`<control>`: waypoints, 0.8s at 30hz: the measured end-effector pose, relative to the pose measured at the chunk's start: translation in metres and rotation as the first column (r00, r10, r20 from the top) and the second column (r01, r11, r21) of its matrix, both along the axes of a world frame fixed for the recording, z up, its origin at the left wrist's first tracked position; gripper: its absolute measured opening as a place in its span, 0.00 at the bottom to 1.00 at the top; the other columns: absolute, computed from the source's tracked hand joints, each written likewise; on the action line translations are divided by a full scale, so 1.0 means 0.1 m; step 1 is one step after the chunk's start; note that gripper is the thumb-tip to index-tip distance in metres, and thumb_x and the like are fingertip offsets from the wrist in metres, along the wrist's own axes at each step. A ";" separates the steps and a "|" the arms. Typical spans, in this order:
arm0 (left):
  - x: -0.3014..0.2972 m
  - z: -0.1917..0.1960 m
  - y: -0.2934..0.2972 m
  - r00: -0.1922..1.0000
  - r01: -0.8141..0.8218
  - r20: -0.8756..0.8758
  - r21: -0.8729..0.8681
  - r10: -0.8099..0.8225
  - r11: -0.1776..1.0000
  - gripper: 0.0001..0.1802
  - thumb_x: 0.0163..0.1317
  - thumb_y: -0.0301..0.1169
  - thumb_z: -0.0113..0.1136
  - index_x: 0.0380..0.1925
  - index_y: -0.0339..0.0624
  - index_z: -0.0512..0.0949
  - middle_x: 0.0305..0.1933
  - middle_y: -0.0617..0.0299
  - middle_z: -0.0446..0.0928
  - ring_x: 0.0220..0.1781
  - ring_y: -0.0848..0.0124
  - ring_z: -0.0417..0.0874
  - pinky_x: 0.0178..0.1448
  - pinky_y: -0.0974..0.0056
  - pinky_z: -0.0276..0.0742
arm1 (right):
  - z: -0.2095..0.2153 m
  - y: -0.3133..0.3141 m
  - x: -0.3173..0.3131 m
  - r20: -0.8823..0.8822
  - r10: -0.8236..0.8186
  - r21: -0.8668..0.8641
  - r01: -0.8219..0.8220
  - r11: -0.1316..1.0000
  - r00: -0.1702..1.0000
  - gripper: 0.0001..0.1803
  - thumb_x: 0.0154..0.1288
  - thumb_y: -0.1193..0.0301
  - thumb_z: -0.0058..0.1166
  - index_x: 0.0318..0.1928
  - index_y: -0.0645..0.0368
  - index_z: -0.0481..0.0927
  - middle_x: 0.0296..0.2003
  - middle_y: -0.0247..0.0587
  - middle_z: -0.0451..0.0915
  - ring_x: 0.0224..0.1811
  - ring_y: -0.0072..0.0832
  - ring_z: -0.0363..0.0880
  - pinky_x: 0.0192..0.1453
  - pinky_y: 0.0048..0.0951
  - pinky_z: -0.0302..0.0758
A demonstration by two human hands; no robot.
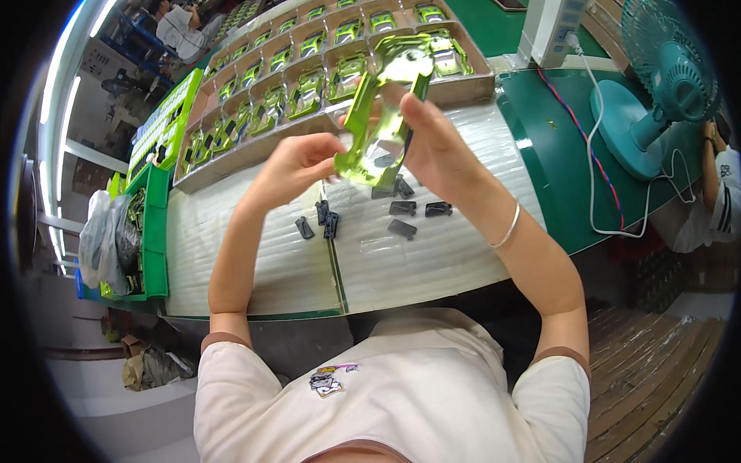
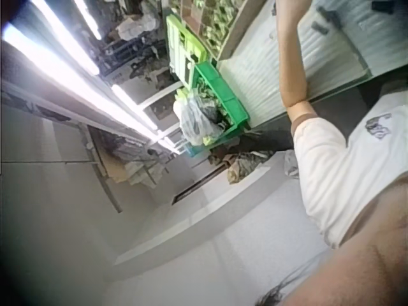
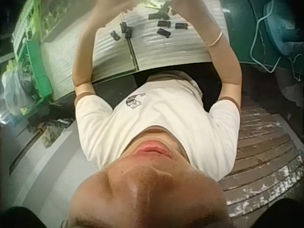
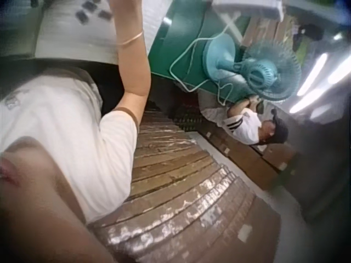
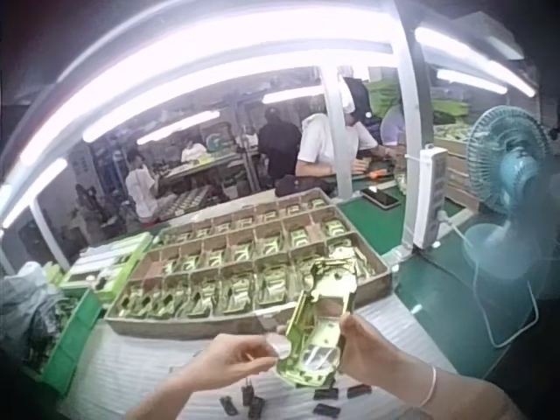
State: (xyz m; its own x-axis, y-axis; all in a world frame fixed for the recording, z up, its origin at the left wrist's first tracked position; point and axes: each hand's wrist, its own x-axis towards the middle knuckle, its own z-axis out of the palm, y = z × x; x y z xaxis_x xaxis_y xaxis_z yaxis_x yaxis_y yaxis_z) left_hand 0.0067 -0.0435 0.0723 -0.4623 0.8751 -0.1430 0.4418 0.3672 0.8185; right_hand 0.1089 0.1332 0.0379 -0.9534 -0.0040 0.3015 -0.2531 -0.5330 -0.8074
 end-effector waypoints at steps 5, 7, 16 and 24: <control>-0.13 -0.04 -0.32 0.934 0.050 -0.297 -0.437 -0.197 0.898 0.12 0.43 0.27 0.65 0.29 0.37 0.74 0.27 0.61 0.76 0.32 0.70 0.76 0.36 0.67 0.70 | 0.05 -0.07 0.03 0.046 -0.057 -0.131 0.063 0.989 0.997 0.30 0.60 0.52 0.49 0.54 0.61 0.62 0.43 0.44 0.74 0.49 0.32 0.74 0.53 0.36 0.73; -0.12 -0.16 -0.33 0.861 0.108 -0.413 -0.422 -0.297 0.900 0.13 0.40 0.26 0.66 0.27 0.39 0.74 0.25 0.61 0.74 0.31 0.65 0.76 0.36 0.64 0.70 | 0.01 -0.07 0.01 0.078 -0.030 -0.153 0.041 0.987 0.997 0.29 0.60 0.53 0.50 0.54 0.61 0.62 0.43 0.42 0.74 0.50 0.34 0.74 0.53 0.35 0.73; -0.14 -0.21 -0.35 0.831 0.225 -0.396 -0.404 -0.391 0.887 0.10 0.41 0.24 0.64 0.25 0.43 0.73 0.25 0.60 0.73 0.32 0.61 0.75 0.36 0.59 0.68 | -0.05 -0.09 -0.01 0.157 -0.057 -0.034 0.063 0.997 0.986 0.40 0.59 0.49 0.46 0.63 0.63 0.51 0.48 0.41 0.69 0.54 0.37 0.69 0.58 0.40 0.68; -0.09 -0.07 -0.15 0.659 0.258 -0.731 0.440 0.176 0.860 0.06 0.43 0.23 0.61 0.23 0.41 0.74 0.22 0.62 0.76 0.27 0.64 0.77 0.31 0.65 0.73 | -0.08 -0.17 0.00 0.239 0.060 -0.160 -0.022 0.987 0.969 0.29 0.60 0.54 0.49 0.55 0.61 0.62 0.49 0.42 0.70 0.52 0.33 0.72 0.55 0.35 0.71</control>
State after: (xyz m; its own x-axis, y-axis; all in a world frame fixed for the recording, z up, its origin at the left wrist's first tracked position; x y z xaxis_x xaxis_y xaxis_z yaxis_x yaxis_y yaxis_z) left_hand -0.0027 -0.0587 0.0655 -0.1798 0.7395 0.6487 0.9641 0.0014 0.2657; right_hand 0.1087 0.1163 0.0299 -0.9980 -0.0159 0.0613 -0.0355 -0.6621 -0.7485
